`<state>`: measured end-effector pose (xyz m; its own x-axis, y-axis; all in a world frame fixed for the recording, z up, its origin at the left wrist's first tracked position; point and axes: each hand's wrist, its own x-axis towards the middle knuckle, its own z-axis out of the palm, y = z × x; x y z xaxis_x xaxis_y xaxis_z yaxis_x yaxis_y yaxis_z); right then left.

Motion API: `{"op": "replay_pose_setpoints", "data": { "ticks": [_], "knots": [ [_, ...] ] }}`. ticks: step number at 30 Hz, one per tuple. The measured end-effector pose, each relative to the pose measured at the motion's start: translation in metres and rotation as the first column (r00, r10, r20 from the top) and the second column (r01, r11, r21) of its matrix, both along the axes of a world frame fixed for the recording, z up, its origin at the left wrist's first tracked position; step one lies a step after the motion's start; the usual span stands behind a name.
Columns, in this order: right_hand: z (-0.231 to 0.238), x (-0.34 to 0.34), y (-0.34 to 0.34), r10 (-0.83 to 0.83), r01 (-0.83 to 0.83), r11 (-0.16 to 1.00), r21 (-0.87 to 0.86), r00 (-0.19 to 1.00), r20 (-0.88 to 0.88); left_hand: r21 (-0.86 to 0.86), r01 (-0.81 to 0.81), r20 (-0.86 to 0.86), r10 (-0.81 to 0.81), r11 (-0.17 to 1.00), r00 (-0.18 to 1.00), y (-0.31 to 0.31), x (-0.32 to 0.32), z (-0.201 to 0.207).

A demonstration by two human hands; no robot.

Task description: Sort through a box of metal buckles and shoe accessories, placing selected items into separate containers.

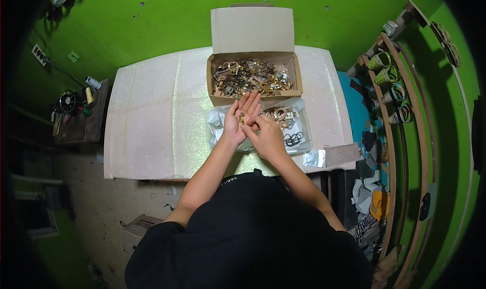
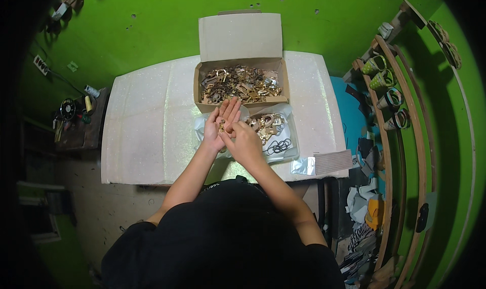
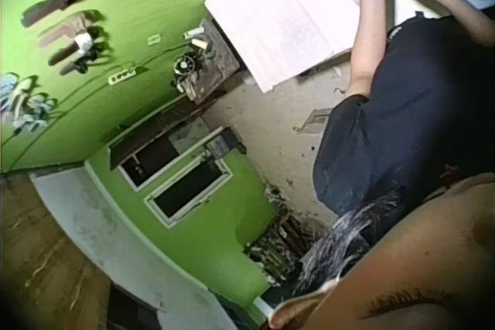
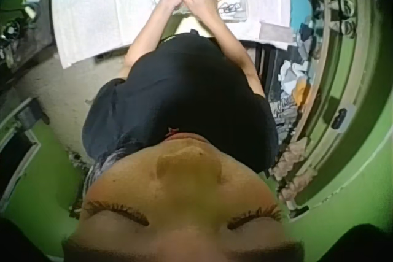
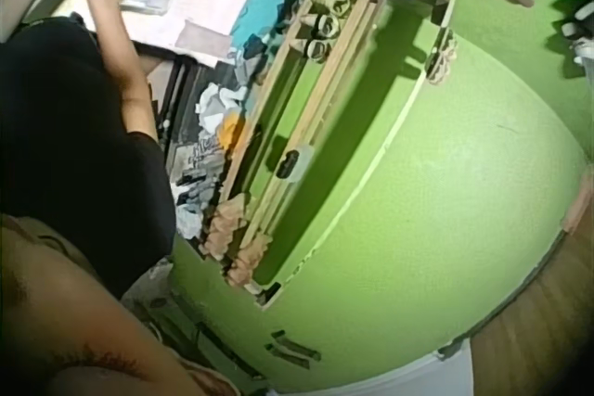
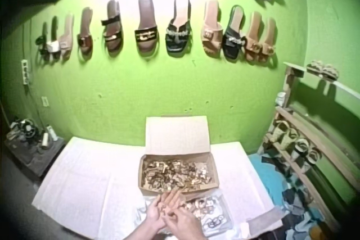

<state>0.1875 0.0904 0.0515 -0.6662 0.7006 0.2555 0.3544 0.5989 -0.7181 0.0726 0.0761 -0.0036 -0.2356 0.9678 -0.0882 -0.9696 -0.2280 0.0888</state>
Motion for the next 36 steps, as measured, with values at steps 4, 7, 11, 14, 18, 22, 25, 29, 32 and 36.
{"op": "replay_pose_setpoints", "data": {
  "ticks": [4,7,11,14,18,22,25,29,32,36],
  "knots": [
    [-0.009,-0.011,-0.002,-0.079,0.079,0.997,0.002,0.995,0.055,0.01,-0.094,-0.02,0.095,0.995,0.995,-0.005,0.001,0.002],
    [-0.017,-0.013,0.001,0.001,-0.003,0.998,-0.058,1.0,-0.028,-0.005,-0.132,-0.004,0.132,0.991,0.991,-0.01,-0.001,0.001],
    [-0.022,-0.013,0.007,0.076,-0.125,0.951,-0.284,0.981,-0.177,-0.078,-0.185,0.085,0.192,0.98,0.978,-0.018,-0.009,-0.003],
    [-0.021,-0.011,0.011,0.06,-0.125,0.896,-0.426,0.985,-0.165,0.019,-0.21,0.218,0.201,0.978,0.955,-0.029,-0.027,-0.015],
    [-0.044,-0.015,0.023,-0.031,-0.056,0.88,-0.471,0.984,-0.175,0.031,-0.246,0.208,0.234,0.969,0.95,-0.044,-0.046,-0.01],
    [-0.054,-0.02,0.024,0.018,-0.087,0.859,-0.504,0.99,-0.141,0.0,-0.226,0.211,0.221,0.974,0.952,-0.056,-0.062,-0.007],
    [-0.062,-0.024,0.022,0.058,-0.097,0.868,-0.487,0.994,-0.094,0.016,-0.181,0.203,0.174,0.983,0.964,-0.063,-0.07,-0.01],
    [-0.078,-0.025,0.027,0.147,-0.142,0.983,-0.119,0.988,0.04,0.011,-0.127,0.184,0.123,0.992,0.975,-0.066,-0.078,-0.01],
    [-0.071,-0.032,0.021,0.068,-0.039,0.957,-0.286,0.994,0.091,-0.019,-0.103,0.16,0.105,0.994,0.982,-0.068,-0.082,-0.013],
    [-0.079,-0.038,0.022,0.007,-0.016,0.891,-0.454,1.0,-0.022,-0.04,-0.057,0.158,0.063,0.998,0.986,-0.066,-0.087,-0.017]
  ]
}}
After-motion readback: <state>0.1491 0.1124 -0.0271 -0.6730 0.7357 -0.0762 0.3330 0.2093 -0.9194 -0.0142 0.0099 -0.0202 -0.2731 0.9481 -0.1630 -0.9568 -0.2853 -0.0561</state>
